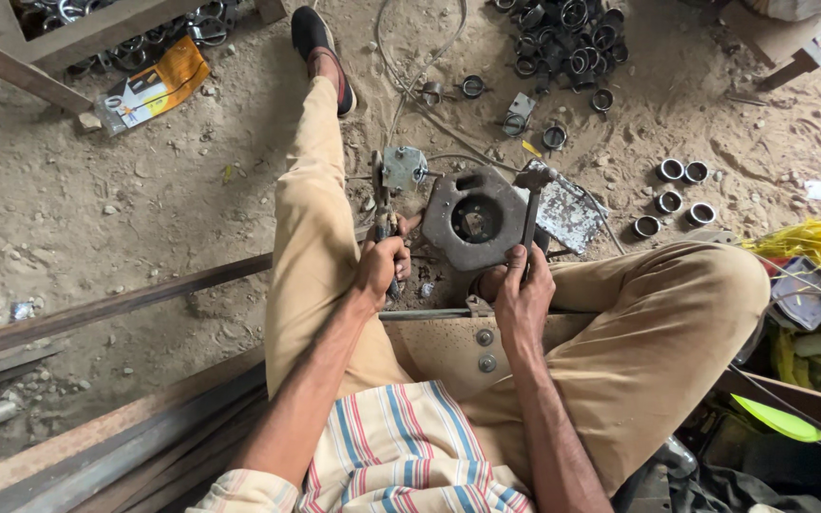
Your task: The person sits on the ground in a workshop and uses a hammer to strike a metal ring held in a vise. They then use a welding torch to heat the metal ring, creating bright sparks, and continue to hammer and adjust the piece throughout the process.
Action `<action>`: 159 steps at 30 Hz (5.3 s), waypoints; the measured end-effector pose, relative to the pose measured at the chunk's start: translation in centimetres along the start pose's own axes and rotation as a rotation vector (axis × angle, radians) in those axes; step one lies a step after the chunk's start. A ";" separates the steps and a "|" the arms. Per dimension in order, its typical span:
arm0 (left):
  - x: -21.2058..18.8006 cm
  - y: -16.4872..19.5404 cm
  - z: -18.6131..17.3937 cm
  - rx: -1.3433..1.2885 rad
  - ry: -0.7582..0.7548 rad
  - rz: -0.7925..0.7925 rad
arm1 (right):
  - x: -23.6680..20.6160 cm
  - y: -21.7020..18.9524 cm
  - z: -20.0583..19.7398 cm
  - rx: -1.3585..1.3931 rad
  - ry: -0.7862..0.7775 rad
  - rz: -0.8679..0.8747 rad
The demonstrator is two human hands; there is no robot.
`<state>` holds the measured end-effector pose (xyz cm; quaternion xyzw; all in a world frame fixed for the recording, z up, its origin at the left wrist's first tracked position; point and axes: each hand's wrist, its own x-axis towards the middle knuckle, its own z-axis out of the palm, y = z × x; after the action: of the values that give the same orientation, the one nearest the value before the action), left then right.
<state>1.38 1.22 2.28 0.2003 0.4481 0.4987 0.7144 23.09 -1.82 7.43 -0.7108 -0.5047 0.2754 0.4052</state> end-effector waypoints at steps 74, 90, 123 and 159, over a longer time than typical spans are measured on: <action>-1.3 -3.6 0.7 0.974 0.281 -0.031 | -2.1 -2.7 -1.9 -0.293 -0.152 -0.298; -1.7 -2.2 1.5 0.709 0.308 -0.033 | -2.9 -3.1 -2.3 -0.327 -0.188 -0.373; -0.5 -2.6 0.1 0.671 0.272 -0.101 | -3.1 -2.8 -1.9 -0.165 -0.169 -0.395; -1.2 -0.5 0.1 0.614 0.240 -0.212 | -3.0 -4.2 -0.9 -0.141 -0.144 -0.377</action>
<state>1.65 -0.01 2.48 0.2980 0.6765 0.2835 0.6108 20.71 -4.27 11.48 -0.6088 -0.6745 0.2088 0.3616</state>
